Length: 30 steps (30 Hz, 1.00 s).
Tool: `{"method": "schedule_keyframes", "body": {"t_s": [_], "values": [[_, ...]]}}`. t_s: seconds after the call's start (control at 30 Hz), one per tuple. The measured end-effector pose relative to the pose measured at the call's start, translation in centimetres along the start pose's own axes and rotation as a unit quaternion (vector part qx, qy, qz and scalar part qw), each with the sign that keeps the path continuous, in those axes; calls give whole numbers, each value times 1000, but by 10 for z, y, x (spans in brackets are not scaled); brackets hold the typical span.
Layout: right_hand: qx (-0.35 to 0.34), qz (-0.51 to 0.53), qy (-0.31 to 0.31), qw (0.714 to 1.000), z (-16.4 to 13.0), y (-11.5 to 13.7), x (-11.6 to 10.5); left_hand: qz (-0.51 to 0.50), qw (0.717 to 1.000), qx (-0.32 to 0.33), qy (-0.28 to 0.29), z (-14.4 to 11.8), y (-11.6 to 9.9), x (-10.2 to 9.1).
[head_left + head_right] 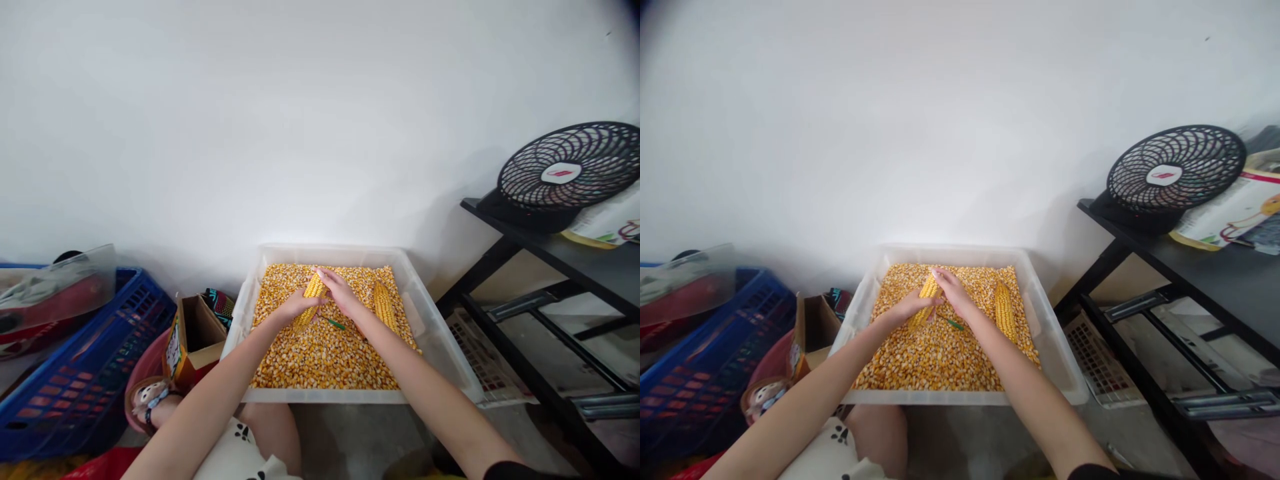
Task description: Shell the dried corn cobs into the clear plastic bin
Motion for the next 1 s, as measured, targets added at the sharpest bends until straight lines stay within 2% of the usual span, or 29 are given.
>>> {"method": "schedule_keyframes", "body": {"t_s": [0.1, 0.2, 0.37, 0.57, 0.67, 0.8, 1.0], "values": [[14, 11, 8, 1000, -1, 0, 1, 46, 998, 37, -5, 3, 0, -2], [26, 20, 14, 999, -2, 0, 1, 134, 988, 69, -41, 7, 3, -10], [51, -1, 37, 998, -3, -4, 1, 226, 970, 59, -67, 10, 10, -17], [40, -33, 48, 997, -4, -1, -1, 222, 972, 53, -52, 9, 11, -16], [48, -21, 57, 997, -4, 0, 0, 205, 976, 58, -40, 8, 10, -15], [47, -14, 53, 997, -3, -3, 0, 198, 977, 66, -51, 8, 8, -16], [34, -12, 68, 997, -4, -3, -1, 177, 982, 49, -40, 3, 4, -12]]}}
Point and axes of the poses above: each hand's wrist, its own z-axis towards the middle knuckle, its own x-axis out of the palm, y = z × x, the point moved 5 cm from there along z, towards the middle knuckle, and after that the axes turned 11 degrees about -z, right-handed, at the moved point
